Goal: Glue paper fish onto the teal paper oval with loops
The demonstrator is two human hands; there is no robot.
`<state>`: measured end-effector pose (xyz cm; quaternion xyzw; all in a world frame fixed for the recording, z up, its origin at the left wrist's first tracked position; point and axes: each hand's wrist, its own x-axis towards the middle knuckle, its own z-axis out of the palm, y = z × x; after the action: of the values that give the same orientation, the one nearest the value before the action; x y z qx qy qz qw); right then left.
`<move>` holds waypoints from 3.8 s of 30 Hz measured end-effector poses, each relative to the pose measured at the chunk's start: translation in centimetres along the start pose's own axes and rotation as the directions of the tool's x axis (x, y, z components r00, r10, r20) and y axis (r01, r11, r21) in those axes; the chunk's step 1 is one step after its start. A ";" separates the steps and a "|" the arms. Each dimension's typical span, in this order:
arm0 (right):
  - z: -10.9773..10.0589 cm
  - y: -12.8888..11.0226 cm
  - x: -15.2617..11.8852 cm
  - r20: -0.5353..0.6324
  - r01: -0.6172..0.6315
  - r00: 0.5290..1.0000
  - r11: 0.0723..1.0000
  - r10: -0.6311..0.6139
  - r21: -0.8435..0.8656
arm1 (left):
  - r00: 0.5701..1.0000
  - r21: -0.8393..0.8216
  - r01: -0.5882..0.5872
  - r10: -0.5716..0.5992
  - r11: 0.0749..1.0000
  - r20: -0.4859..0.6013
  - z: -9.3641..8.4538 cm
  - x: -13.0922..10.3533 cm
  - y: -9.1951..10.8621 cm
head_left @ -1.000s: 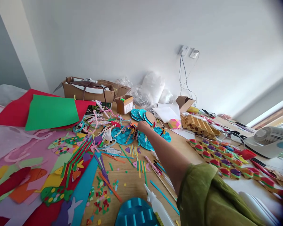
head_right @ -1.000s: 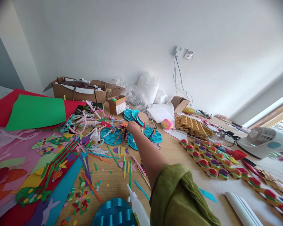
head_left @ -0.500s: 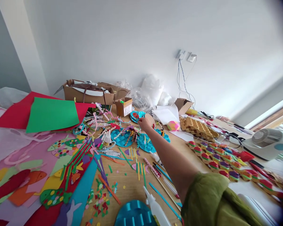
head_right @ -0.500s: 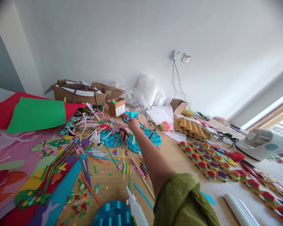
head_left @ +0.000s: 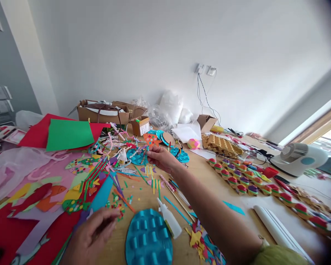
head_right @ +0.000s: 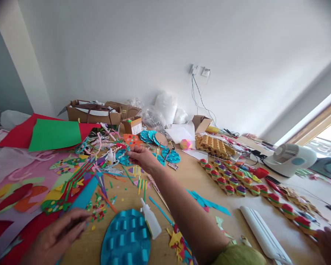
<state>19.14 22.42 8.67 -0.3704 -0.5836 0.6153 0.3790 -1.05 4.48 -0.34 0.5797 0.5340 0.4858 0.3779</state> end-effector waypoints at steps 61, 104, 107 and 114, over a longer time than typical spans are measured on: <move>4.9 6.7 -11.2 -0.081 0.266 0.847 0.551 -0.525 -0.791 | 0.985 -0.426 0.170 -0.145 0.889 0.089 7.9 4.4 2.2; 5.9 7.1 -11.5 -0.169 0.179 0.899 0.690 -0.404 -0.701 | 0.919 -0.577 0.395 -0.307 0.715 0.248 7.6 2.9 1.6; 6.3 7.2 -11.6 -0.180 0.187 0.884 0.679 -0.431 -0.710 | 0.920 -0.605 0.387 -0.333 0.696 0.205 7.8 2.8 1.4; 6.7 8.1 -11.5 -0.196 0.217 0.860 0.687 -0.470 -0.694 | 0.900 -0.667 0.405 -0.403 0.625 0.168 8.2 2.5 0.9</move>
<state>17.87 8.87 1.03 -0.4655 -0.7401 0.2116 0.4368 6.95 7.51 -1.05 0.2637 0.4307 0.5503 0.6649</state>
